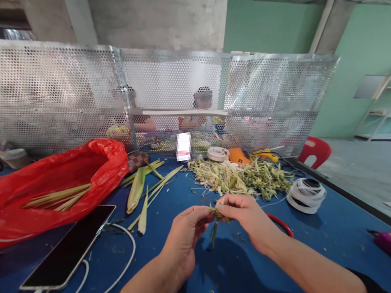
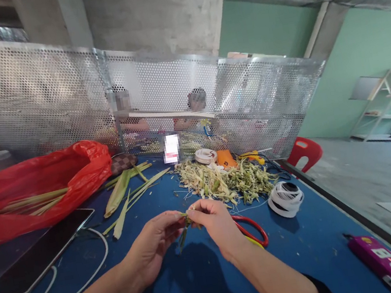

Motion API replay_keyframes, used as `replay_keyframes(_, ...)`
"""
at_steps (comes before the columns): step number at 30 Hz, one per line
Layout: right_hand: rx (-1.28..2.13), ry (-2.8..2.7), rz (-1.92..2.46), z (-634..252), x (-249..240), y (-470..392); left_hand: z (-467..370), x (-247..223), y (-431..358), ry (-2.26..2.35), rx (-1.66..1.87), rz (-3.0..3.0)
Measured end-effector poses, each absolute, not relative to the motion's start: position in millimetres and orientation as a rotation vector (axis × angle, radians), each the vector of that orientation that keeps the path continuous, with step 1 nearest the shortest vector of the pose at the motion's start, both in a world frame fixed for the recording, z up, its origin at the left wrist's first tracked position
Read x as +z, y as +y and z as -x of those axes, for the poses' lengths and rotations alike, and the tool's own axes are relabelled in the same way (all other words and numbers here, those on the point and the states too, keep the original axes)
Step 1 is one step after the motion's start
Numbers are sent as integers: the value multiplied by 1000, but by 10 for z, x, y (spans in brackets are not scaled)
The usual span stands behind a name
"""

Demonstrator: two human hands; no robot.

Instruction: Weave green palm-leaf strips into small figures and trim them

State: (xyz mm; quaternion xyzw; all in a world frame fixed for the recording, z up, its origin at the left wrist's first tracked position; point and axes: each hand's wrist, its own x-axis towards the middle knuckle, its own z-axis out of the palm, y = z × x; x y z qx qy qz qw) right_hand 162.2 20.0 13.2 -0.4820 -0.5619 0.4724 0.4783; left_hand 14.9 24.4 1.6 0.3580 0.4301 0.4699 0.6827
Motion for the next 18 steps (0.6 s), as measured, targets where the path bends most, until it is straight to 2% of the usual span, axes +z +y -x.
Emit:
replay_keyframes(7, 1158, -1283, 1147, -1631, 141, 223, -164, 30, 261, 954, 1011, -1050)
replay_keyframes(18, 1228, -1276, 1116, -1713, 201, 237, -160, 105, 232, 971, 1075, -1027)
